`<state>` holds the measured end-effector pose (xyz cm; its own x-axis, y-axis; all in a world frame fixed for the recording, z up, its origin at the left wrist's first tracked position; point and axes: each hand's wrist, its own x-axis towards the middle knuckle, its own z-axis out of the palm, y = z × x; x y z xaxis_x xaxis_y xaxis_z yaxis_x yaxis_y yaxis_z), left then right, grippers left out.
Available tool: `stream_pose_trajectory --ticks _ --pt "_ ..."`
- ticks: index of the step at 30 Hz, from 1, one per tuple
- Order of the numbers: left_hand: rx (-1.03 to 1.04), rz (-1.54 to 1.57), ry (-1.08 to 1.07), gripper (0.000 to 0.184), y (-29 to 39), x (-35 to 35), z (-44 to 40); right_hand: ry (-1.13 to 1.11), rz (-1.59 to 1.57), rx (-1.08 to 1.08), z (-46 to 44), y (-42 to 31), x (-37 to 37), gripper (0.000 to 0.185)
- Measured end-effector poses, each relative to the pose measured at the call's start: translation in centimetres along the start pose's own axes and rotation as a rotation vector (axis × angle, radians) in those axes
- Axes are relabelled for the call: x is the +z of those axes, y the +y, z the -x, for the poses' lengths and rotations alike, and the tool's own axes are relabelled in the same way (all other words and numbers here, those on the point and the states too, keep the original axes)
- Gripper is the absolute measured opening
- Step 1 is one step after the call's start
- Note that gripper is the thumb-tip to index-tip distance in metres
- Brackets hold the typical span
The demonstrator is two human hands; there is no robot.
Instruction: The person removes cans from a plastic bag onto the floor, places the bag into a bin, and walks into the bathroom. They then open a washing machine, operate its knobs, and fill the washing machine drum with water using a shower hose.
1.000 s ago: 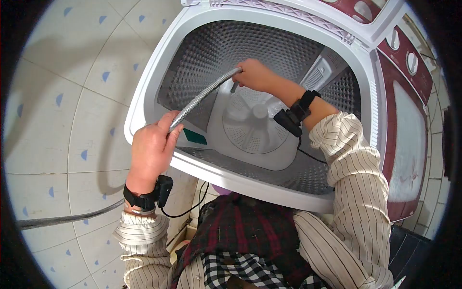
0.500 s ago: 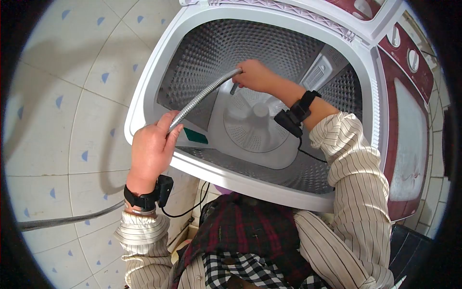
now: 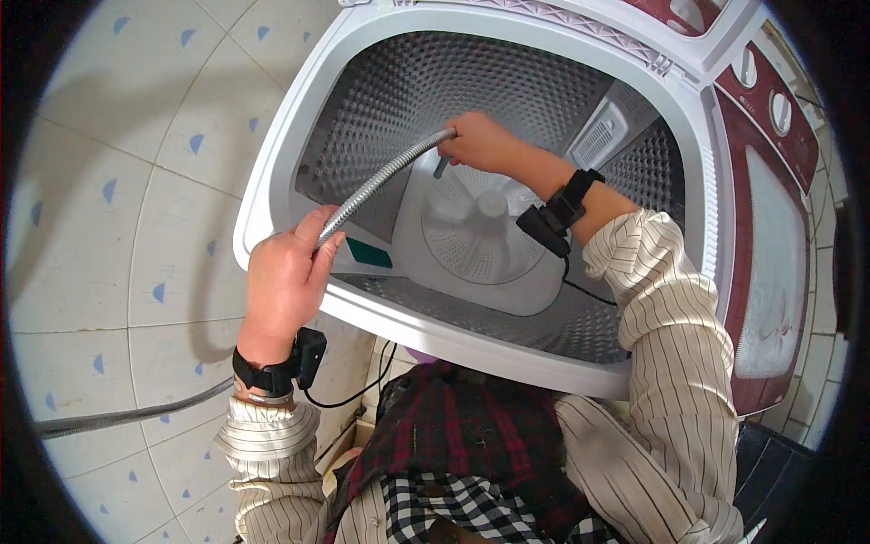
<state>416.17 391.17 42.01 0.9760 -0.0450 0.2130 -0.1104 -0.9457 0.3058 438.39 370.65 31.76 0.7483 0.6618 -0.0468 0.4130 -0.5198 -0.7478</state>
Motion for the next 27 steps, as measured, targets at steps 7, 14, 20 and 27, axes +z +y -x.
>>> stream_pose_trajectory --ticks 7,14,20,27 --pt "-0.005 -0.012 -0.008 0.022 0.0 0.0 0.0 0.013 0.005 0.003 -0.1 0.0 0.2 0.018" --pt "-0.003 -0.006 -0.003 0.022 0.1 0.0 0.0 0.019 -0.02 -0.011 -0.4 0.7 0.5 0.028" --pt "-0.037 -0.012 -0.043 0.025 0.2 -0.2 -0.1 0.036 -0.036 -0.008 -0.5 1.1 0.8 0.027" --pt "0.006 -0.034 0.001 0.021 0.0 0.0 -0.1 -0.047 -0.074 0.038 -0.1 0.5 0.8 0.016"
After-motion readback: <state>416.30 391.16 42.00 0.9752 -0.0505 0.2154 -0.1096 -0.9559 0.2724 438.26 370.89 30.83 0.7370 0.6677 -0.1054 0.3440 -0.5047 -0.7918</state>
